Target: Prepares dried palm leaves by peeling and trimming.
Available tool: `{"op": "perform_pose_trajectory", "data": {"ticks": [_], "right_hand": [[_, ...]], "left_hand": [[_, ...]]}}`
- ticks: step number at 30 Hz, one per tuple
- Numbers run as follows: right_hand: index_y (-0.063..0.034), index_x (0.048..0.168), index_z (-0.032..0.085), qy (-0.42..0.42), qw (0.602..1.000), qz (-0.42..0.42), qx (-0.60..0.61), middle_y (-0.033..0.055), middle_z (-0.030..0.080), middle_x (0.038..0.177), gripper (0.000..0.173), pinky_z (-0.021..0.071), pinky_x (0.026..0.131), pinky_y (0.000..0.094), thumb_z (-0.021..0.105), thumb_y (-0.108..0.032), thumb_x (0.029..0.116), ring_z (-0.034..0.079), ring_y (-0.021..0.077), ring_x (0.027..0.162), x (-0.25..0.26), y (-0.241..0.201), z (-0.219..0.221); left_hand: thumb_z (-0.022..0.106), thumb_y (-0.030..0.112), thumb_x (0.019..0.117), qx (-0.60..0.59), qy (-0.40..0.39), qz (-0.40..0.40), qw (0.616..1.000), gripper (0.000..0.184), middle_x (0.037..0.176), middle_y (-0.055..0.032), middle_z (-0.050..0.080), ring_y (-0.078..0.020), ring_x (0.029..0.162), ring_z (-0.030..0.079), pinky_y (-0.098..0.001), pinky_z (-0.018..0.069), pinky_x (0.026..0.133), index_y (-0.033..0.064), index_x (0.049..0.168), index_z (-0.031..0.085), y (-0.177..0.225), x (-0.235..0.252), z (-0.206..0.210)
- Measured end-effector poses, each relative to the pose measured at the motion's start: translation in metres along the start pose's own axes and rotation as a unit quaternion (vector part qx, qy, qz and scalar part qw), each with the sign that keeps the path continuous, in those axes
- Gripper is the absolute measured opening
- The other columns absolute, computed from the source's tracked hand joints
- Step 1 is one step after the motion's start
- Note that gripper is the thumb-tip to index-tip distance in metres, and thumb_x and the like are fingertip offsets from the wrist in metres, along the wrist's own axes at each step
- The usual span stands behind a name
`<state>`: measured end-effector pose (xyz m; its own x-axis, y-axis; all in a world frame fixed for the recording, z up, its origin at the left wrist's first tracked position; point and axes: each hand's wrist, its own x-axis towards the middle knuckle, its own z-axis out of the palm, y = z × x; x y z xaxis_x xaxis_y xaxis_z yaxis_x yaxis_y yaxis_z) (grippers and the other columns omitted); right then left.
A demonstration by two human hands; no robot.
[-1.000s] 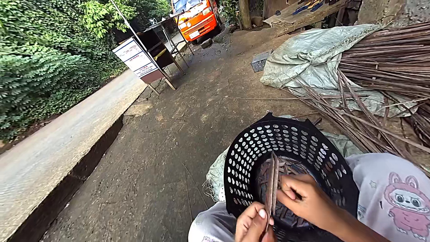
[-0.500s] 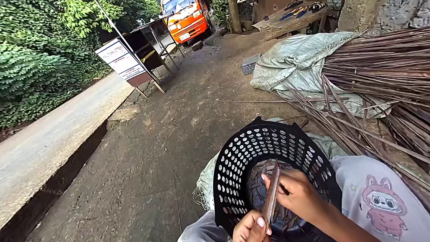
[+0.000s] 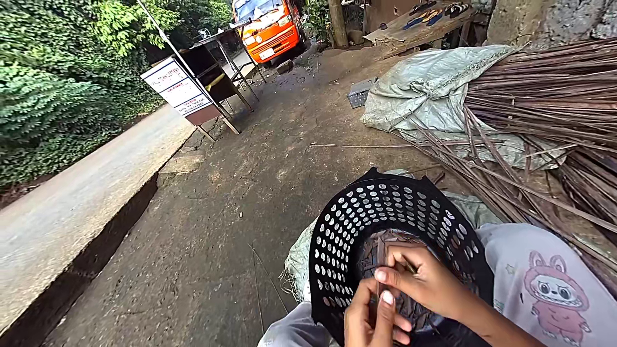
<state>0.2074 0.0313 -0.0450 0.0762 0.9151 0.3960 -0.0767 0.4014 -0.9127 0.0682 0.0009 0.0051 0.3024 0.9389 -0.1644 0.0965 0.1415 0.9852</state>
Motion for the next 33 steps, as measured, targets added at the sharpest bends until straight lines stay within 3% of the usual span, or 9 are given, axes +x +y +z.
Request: {"op": "perform_pose_trajectory", "data": {"ticks": [2, 5, 8, 11, 15, 21, 28, 33], "right_hand": [[-0.0059, 0.061, 0.048, 0.011, 1.0, -0.02, -0.006, -0.0091, 0.045, 0.062, 0.037, 0.0276, 0.053, 0.0026, 0.07, -0.02, 0.0872, 0.037, -0.0151, 0.057, 0.0, 0.003, 0.001], [-0.008, 0.06, 0.039, 0.011, 0.986, -0.127, -0.111, -0.0049, 0.035, 0.054, 0.056, 0.0219, 0.047, 0.0082, 0.062, -0.042, 0.097, 0.03, -0.0076, 0.049, 0.003, 0.012, -0.012], [-0.008, 0.054, 0.034, -0.025, 0.935, -0.263, -0.238, 0.003, 0.032, 0.048, 0.052, 0.0232, 0.041, 0.02, 0.057, -0.029, 0.0955, 0.032, 0.0078, 0.042, 0.008, 0.017, -0.023], [-0.0094, 0.052, 0.033, -0.075, 0.911, -0.317, -0.254, 0.0033, 0.033, 0.047, 0.045, 0.0264, 0.041, 0.0215, 0.054, -0.015, 0.0917, 0.035, 0.0099, 0.041, 0.012, 0.011, -0.026], [-0.01, 0.053, 0.036, -0.099, 0.901, -0.322, -0.275, 0.0032, 0.036, 0.047, 0.038, 0.0261, 0.04, 0.0228, 0.054, -0.014, 0.0855, 0.036, 0.0098, 0.041, 0.014, 0.01, -0.037], [-0.0068, 0.054, 0.05, -0.017, 0.874, -0.348, -0.339, 0.0066, 0.051, 0.05, 0.029, 0.0364, 0.042, 0.0251, 0.066, -0.015, 0.0767, 0.05, 0.0147, 0.044, 0.009, 0.011, -0.013], [-0.004, 0.053, 0.051, 0.09, 0.87, -0.305, -0.376, 0.0071, 0.048, 0.048, 0.034, 0.0366, 0.042, 0.0234, 0.061, -0.008, 0.0849, 0.047, 0.014, 0.042, 0.01, 0.016, -0.002], [-0.0027, 0.054, 0.05, 0.145, 0.884, -0.256, -0.364, 0.0079, 0.048, 0.047, 0.034, 0.0352, 0.041, 0.0231, 0.06, -0.009, 0.0854, 0.047, 0.0132, 0.041, 0.014, 0.017, 0.001]], "left_hand": [[0.044, -0.006, 0.1011, 0.006, 0.024, 0.016, 1.0, 0.016, 0.07, 0.0106, 0.065, 0.0073, 0.061, 0.062, -0.0116, 0.0535, 0.063, 0.0, 0.095, 0.058, -0.001, 0.005, 0.002], [0.039, -0.007, 0.1018, -0.028, 0.019, 0.016, 0.999, 0.024, 0.065, 0.0125, 0.065, 0.007, 0.06, 0.063, -0.0113, 0.053, 0.062, 0.0019, 0.093, 0.06, 0.002, 0.006, 0.001], [0.034, -0.007, 0.1013, -0.052, 0.01, 0.012, 0.999, 0.03, 0.062, 0.0141, 0.063, 0.0069, 0.059, 0.062, -0.0119, 0.0526, 0.062, 0.0054, 0.09, 0.059, -0.001, 0.006, 0.0], [0.033, -0.007, 0.101, -0.066, 0.009, 0.007, 0.998, 0.032, 0.058, 0.0161, 0.056, 0.0096, 0.052, 0.055, -0.0085, 0.0466, 0.055, 0.0074, 0.087, 0.058, -0.005, 0.005, 0.002], [0.03, -0.007, 0.1005, -0.11, 0.003, 0.004, 0.994, 0.037, 0.056, 0.0177, 0.055, 0.0116, 0.05, 0.051, -0.0065, 0.0418, 0.051, 0.0102, 0.086, 0.059, -0.003, 0.002, 0.0], [0.033, -0.008, 0.0992, -0.11, -0.022, 0.02, 0.994, 0.035, 0.057, 0.0189, 0.053, 0.0128, 0.051, 0.049, -0.0063, 0.0403, 0.052, 0.0107, 0.086, 0.06, -0.003, 0.001, 0.008], [0.034, -0.008, 0.0992, -0.109, -0.038, 0.023, 0.993, 0.034, 0.057, 0.0193, 0.052, 0.0134, 0.051, 0.048, -0.0059, 0.0396, 0.051, 0.0107, 0.086, 0.06, -0.001, 0.002, 0.006], [0.035, -0.009, 0.0983, -0.12, -0.048, 0.018, 0.991, 0.036, 0.057, 0.0197, 0.052, 0.0136, 0.051, 0.048, -0.0059, 0.0392, 0.051, 0.0115, 0.085, 0.061, -0.002, 0.001, 0.008]]}}
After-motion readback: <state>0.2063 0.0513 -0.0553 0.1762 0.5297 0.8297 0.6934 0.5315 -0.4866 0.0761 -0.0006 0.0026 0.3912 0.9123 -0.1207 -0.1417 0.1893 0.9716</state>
